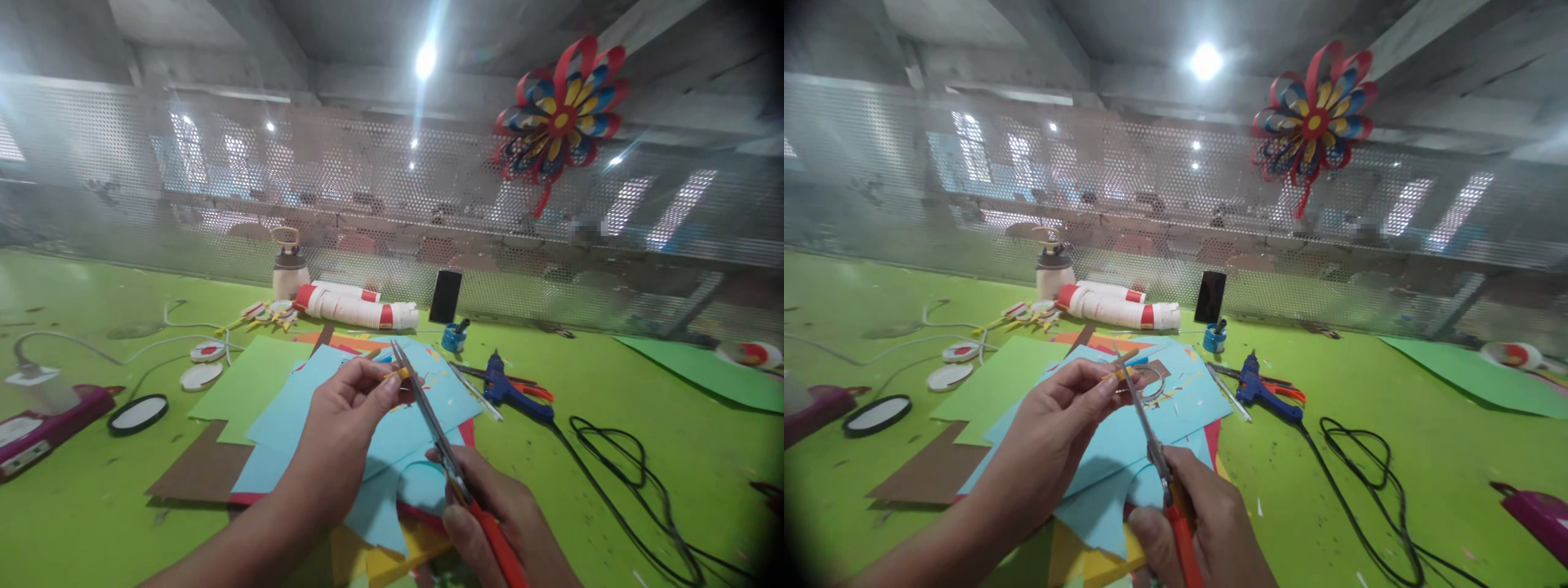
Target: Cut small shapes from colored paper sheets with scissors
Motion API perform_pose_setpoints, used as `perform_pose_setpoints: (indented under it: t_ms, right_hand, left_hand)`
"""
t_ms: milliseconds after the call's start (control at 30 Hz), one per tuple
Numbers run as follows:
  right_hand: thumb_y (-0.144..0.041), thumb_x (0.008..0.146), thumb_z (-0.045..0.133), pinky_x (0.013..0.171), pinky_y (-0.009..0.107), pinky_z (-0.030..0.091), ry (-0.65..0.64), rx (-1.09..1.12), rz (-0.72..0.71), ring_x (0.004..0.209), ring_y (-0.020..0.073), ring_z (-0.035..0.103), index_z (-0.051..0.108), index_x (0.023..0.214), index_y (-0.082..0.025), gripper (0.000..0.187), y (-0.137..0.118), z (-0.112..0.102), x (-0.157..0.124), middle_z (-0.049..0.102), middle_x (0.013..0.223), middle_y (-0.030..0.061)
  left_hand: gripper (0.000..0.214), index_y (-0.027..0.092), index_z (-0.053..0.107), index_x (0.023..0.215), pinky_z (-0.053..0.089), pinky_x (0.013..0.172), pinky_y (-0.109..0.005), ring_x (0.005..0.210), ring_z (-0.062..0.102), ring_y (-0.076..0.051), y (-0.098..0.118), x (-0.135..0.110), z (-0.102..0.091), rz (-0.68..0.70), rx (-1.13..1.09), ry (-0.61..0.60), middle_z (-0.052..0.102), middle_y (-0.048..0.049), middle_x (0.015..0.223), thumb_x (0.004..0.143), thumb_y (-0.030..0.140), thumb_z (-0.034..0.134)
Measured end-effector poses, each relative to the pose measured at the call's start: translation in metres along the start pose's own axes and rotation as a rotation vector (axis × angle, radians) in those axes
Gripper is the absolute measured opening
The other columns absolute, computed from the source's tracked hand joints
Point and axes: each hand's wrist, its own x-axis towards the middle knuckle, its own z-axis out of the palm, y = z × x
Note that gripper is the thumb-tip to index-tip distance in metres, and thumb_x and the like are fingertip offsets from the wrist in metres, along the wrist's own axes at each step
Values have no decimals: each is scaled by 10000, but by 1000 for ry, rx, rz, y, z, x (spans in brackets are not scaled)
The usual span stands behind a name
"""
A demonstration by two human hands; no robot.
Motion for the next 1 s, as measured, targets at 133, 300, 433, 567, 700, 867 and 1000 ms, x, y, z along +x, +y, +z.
perform_pose_setpoints:
  t_ms: [133, 300, 433, 567, 700, 867, 1000]
  right_hand:
    - [-625, 861, 432, 423, 193, 441, 12, -10, 2, 429, 92, 511, 548, 890, -178, 464, 2, 0, 0, 500, 631, -23]
    - [-594, 879, 422, 456, 202, 451, -9, -28, -26, 436, 93, 526, 548, 918, -175, 439, 3, -2, 0, 548, 655, -9]
    - [-596, 879, 421, 469, 203, 457, 0, -57, -39, 466, 100, 548, 554, 905, -175, 443, 1, -3, 0, 550, 669, -7]
    - [-590, 884, 426, 447, 205, 455, -23, 2, -4, 460, 120, 602, 536, 912, -177, 429, 0, 0, 0, 532, 645, -21]
    - [-562, 901, 417, 442, 209, 456, -19, 34, -38, 457, 135, 630, 524, 921, -180, 397, 0, 1, 0, 568, 637, -11]
    - [-576, 885, 453, 439, 217, 474, -52, 64, -8, 479, 147, 646, 534, 928, -182, 404, -1, -2, 2, 602, 673, 6]
    - [-586, 873, 469, 455, 224, 483, -56, 48, 9, 476, 152, 651, 545, 909, -187, 408, -2, -4, 1, 608, 668, 10]
  left_hand:
    - [181, 157, 597, 757, 463, 887, -390, 858, 645, -212, -1, 0, 0, 3, 1, -2, 689, -61, 842, 756, 308, 698]
    - [169, 154, 596, 780, 463, 880, -390, 859, 647, -214, -2, 1, -2, 3, 27, -12, 688, -64, 845, 780, 302, 677]
    - [162, 155, 595, 778, 463, 874, -381, 857, 646, -209, -3, 1, -2, 6, 18, -16, 690, -62, 839, 780, 295, 676]
    - [167, 154, 597, 777, 465, 863, -369, 838, 644, -199, -2, 0, -1, 5, 17, -6, 687, -55, 829, 771, 295, 686]
    - [170, 153, 586, 786, 464, 865, -359, 843, 646, -194, -1, -1, -1, 3, 15, -3, 686, -52, 839, 778, 294, 682]
    - [163, 149, 584, 789, 468, 859, -362, 853, 650, -200, -3, 0, -2, 15, 23, -14, 691, -60, 845, 790, 287, 670]
    - [165, 148, 591, 796, 474, 851, -368, 853, 652, -205, -4, 1, -3, 22, 31, -14, 694, -64, 843, 792, 294, 668]
